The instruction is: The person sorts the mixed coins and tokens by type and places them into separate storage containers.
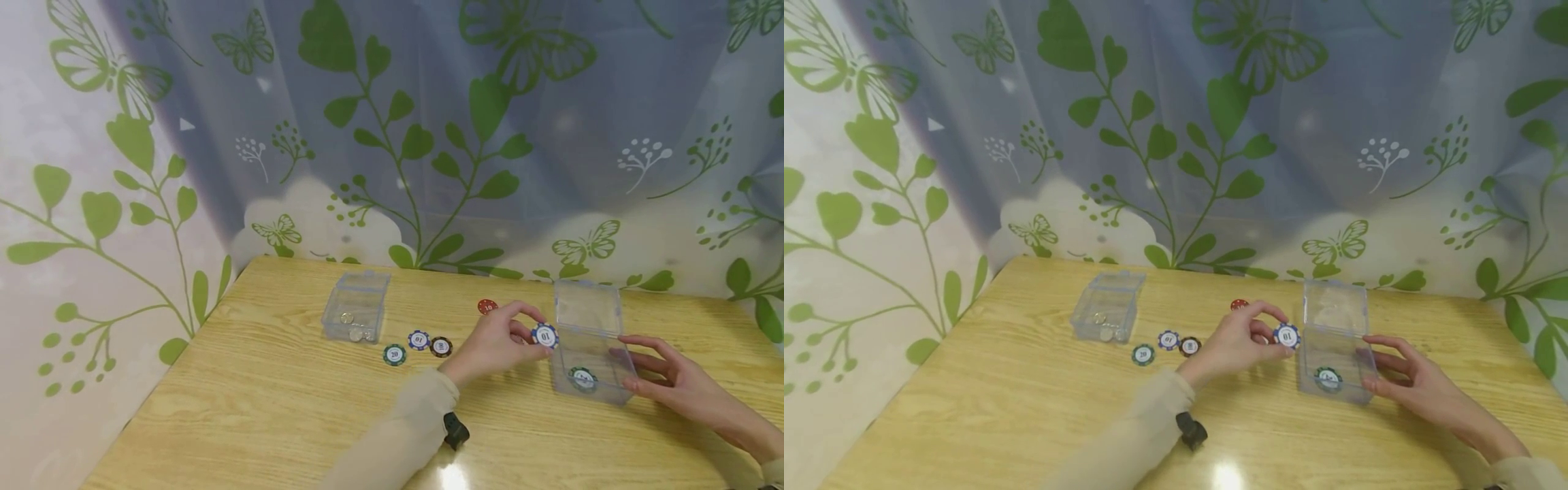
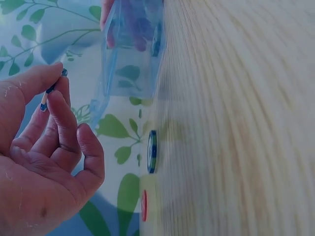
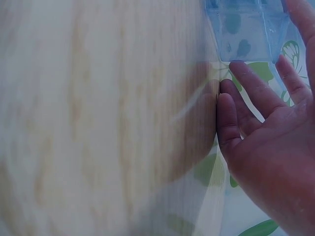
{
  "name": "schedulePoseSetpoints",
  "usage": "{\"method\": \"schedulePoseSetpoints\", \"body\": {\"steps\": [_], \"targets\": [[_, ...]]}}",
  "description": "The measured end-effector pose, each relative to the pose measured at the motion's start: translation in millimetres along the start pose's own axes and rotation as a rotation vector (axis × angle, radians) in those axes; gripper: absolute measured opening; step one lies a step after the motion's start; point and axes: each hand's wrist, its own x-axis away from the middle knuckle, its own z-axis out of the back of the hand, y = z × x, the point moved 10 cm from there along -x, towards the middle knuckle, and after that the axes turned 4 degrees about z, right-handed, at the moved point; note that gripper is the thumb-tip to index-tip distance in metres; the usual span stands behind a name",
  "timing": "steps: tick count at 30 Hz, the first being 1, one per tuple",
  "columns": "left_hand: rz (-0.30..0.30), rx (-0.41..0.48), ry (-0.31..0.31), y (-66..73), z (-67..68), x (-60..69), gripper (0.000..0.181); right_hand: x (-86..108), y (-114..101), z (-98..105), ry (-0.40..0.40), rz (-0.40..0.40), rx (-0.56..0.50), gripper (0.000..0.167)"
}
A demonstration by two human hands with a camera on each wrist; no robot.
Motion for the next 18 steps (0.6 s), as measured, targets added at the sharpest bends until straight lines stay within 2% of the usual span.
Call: {"method": "schedulePoseSetpoints", "body": {"steps": [10,18], "targets": [[0.009,0.09,0.017,-1.8,-13.9,-8.2,0.04,0.2,4.2,1.0,-0.019,-0.021,0.012,0.066],[0.036,0.111,0.021,-1.9,-28.1,-13.9,0.041,0.0,3.0,-0.8,-0.018,-0.024,-0.012,0.066]]}}
